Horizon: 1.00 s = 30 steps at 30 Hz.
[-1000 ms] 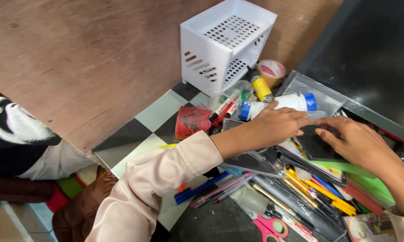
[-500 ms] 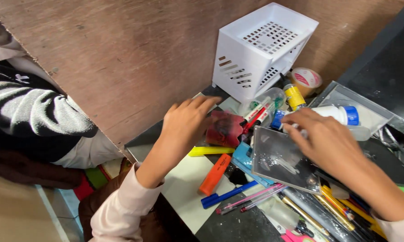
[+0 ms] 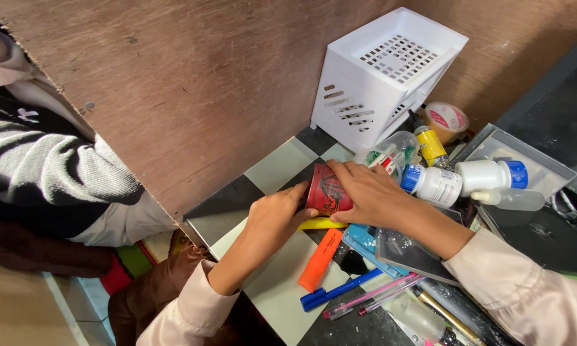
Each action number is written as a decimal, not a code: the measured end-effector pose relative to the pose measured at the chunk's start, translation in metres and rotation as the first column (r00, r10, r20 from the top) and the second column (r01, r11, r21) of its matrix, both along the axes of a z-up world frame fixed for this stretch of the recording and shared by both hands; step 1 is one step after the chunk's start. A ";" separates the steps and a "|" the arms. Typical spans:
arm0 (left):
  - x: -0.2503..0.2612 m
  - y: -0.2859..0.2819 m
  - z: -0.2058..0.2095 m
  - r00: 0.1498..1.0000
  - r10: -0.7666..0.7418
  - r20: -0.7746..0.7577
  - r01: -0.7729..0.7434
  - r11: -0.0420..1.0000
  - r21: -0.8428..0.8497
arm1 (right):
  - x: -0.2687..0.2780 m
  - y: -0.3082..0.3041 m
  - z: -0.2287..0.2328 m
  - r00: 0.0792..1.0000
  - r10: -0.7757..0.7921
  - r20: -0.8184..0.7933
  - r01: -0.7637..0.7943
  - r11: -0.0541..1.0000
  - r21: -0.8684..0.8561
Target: The person clears a cluttered desk by moving several items aside, then sprays a white plastic basket with a cleaning solution and wipes it thoroughly with a cloth. The person handles a small black case, a pink notebook, a green folder, a red pouch, and a spray bottle before cleaning the basket.
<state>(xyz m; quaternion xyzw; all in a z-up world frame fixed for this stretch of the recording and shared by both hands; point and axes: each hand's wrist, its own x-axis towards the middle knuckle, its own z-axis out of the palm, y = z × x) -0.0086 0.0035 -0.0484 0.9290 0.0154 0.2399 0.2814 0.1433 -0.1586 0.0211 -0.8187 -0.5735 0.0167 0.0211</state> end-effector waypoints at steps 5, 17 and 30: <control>-0.001 -0.008 0.012 0.994 0.085 -0.065 -0.090 0.992 -0.086 | -0.009 0.001 0.006 0.999 0.011 0.035 -0.014 0.995 0.097; -0.031 -0.036 0.053 0.983 -0.023 0.183 0.079 0.950 -0.301 | -0.038 -0.046 0.056 0.954 0.172 0.246 -0.276 0.823 0.497; 0.015 -0.141 0.085 0.841 -0.532 0.096 0.540 0.820 -0.187 | -0.085 -0.200 0.061 0.984 -0.053 -0.172 0.147 0.789 0.597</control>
